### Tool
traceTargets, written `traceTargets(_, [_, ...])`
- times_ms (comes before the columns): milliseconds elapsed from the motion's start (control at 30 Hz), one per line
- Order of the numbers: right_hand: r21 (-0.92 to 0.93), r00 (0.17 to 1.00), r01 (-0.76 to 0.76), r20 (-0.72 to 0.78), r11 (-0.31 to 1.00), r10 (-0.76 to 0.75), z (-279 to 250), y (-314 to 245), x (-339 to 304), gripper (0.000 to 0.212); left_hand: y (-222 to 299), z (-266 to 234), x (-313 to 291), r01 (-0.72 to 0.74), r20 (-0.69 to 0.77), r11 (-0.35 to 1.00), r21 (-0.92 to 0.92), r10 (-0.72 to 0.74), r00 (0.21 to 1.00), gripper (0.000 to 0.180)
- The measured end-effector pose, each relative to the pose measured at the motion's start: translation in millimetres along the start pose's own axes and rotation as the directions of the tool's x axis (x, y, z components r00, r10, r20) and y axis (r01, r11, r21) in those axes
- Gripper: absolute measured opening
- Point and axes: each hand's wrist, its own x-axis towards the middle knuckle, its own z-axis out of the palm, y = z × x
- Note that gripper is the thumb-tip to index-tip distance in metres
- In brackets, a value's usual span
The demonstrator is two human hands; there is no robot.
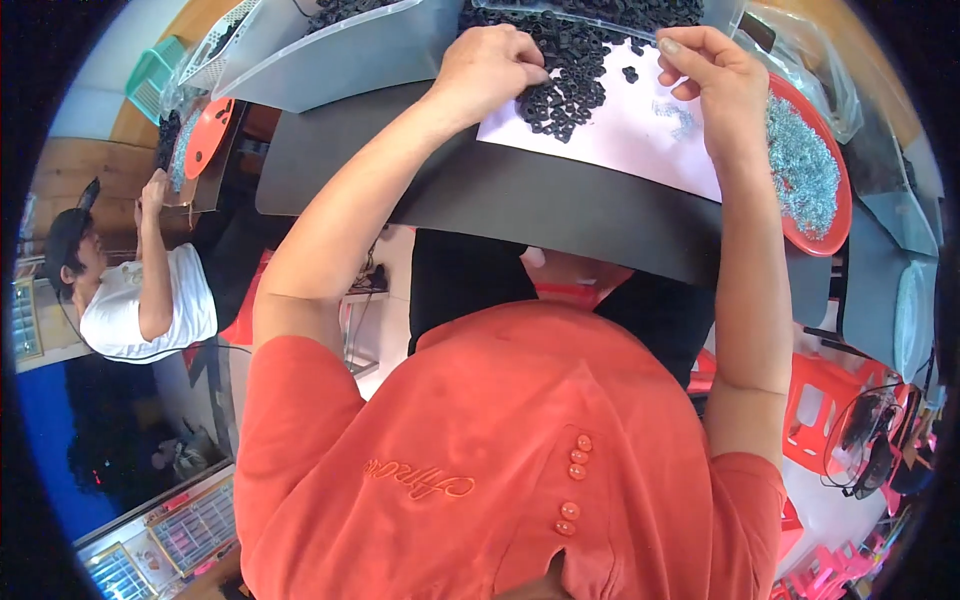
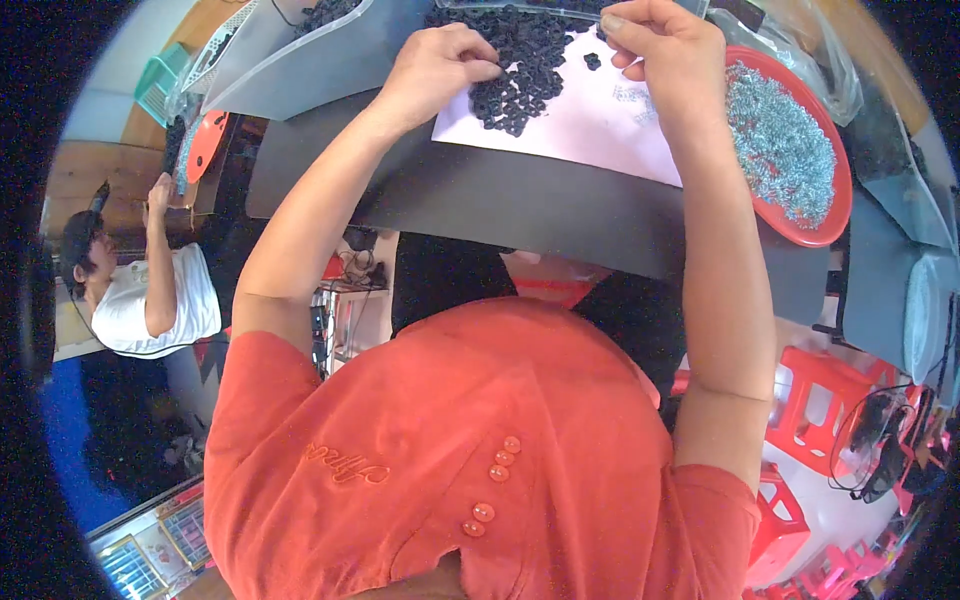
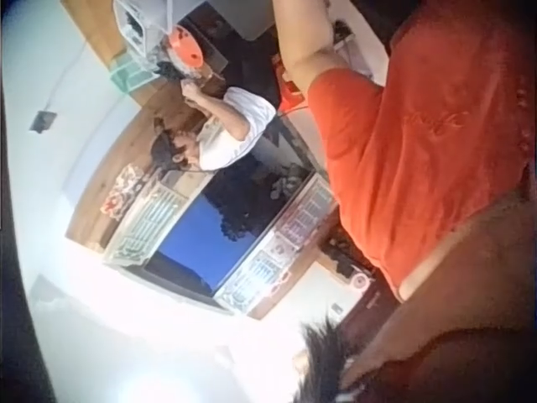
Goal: Assembling small hardware components by manually inserting tiny metal pins into black plastic parts.
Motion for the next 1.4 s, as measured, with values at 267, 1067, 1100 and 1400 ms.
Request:
traceTargets(267, [-0.002, 0.999, -0.034, 0.009, 0.999, 0.034, 0.9, 9.0, 2.8, 0.014, 9.9, 0.7, 5.2, 0.032, 0.118, 0.997, 0.075, -0.041, 0.992, 0.028])
traceTargets(1067, [-0.111, 1.0, -0.022, 0.016, 0.994, 0.024, 10.6, -0.2, -7.4, 0.013, 5.1, 4.0, 8.6, 0.025, 0.11, 0.998, 0.062, -0.032, 0.993, 0.026])
traceTargets(1100, [-0.098, 0.999, -0.021, 0.024, 0.995, 0.024, 10.6, 0.8, -7.1, 0.013, 6.0, 3.7, 9.0, 0.034, 0.12, 0.997, 0.072, -0.042, 0.992, 0.027])
traceTargets(1400, [-0.099, 1.0, -0.025, 0.007, 0.995, 0.026, 14.2, -1.1, -8.4, 0.012, -4.3, 3.2, 11.8, 0.107, 0.135, 0.99, -0.096, -0.094, 0.986, 0.02])
